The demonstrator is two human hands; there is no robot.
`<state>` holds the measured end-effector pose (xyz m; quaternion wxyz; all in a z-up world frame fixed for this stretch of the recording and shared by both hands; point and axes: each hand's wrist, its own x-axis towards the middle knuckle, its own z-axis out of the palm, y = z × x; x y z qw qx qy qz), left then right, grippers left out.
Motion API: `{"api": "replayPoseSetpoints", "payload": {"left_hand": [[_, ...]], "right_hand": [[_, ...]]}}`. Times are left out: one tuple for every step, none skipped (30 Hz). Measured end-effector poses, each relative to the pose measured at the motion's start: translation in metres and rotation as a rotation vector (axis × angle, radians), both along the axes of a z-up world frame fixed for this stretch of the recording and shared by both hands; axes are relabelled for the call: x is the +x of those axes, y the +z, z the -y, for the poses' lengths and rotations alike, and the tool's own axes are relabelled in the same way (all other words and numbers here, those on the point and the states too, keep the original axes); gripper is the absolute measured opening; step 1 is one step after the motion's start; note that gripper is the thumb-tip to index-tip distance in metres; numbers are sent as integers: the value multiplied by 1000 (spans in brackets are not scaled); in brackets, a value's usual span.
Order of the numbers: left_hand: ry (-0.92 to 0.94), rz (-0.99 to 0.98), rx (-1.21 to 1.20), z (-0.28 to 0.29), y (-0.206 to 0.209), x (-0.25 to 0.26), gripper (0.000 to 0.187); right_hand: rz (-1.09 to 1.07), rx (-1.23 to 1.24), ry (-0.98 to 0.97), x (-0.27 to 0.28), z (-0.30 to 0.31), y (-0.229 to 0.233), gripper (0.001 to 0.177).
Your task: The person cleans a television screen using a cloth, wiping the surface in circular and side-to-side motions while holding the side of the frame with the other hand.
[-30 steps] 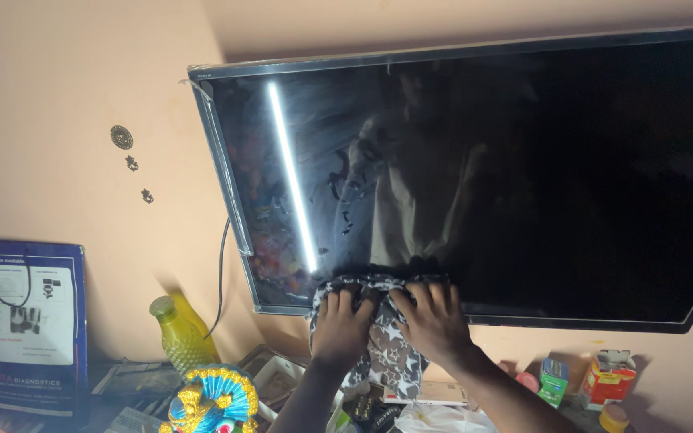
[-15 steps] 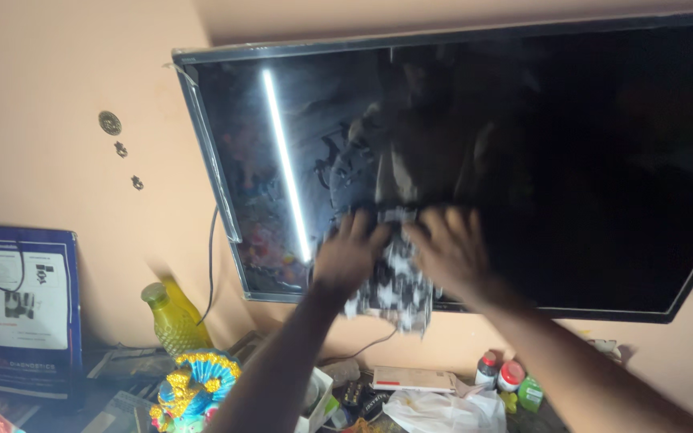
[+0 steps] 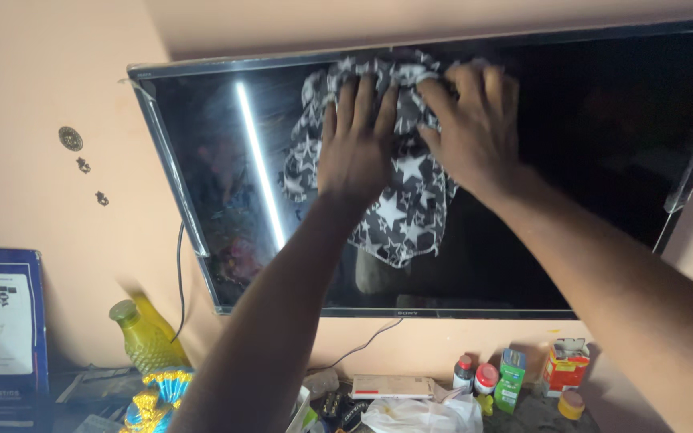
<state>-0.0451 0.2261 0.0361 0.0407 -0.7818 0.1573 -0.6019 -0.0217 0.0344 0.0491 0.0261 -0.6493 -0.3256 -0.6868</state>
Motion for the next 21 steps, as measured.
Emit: {"api": "replayPoseSetpoints", "payload": {"left_hand": [[-9,-10,-14,2,-10,1,58],[-18,-21,-28,4,-20,1,58],[-27,-30,-29,5,-31,2,60],[-35,-39,-29,7,-42,2,61],[-44,-50,-31,8,-54,1,62],[-30,-74,-34,10,-67,0,63],[-16,-97,-35,12,-80,-1,64],[-2,-120,-37,14,-93,-2,66],[5,-139,-40,16,-107,-4,66],[12,-157,-43,17,-121,-6,67],[20,-175,-46,17,-135,-8,67],[13,-207,-48,18,-148,-9,68],[8,-236,-51,19,-160,-10,70],[4,-266,-54,20,-172,-11,71],[7,-268,-39,20,-183,-12,69],[11,-270,-23,21,-194,-13,67],[17,-273,-8,22,-204,-14,65],[15,-296,9,22,-212,-15,62],[14,-321,25,22,-220,-15,58],[12,-346,40,22,-227,-16,55],[23,-420,58,21,-233,-17,53]], "right_hand": [[-7,3,8,-2,1,-6,56],[-32,17,0,-4,1,-14,55],[-59,30,-7,-6,1,-25,55],[-87,43,-13,-7,1,-36,55],[-99,47,-15,-8,3,-49,55],[-112,51,-17,-7,4,-62,56],[-124,56,-19,-7,4,-75,56],[-133,55,-20,-6,4,-88,56],[-143,54,-24,-6,6,-102,56],[-153,53,-27,-6,8,-116,56],[-182,37,-17,-6,11,-130,57],[-210,21,-7,-6,15,-144,58],[-238,6,6,-6,17,-158,59],[-256,1,7,-5,20,-171,59],[-273,-3,11,-3,21,-184,59],[-289,-8,14,-1,22,-196,59],[-309,-18,11,0,23,-208,59],[-328,-27,7,0,25,-220,59],[-348,-38,4,0,27,-231,59],[-375,-42,5,-1,29,-241,60],[-401,-45,6,-3,30,-249,61]]}}
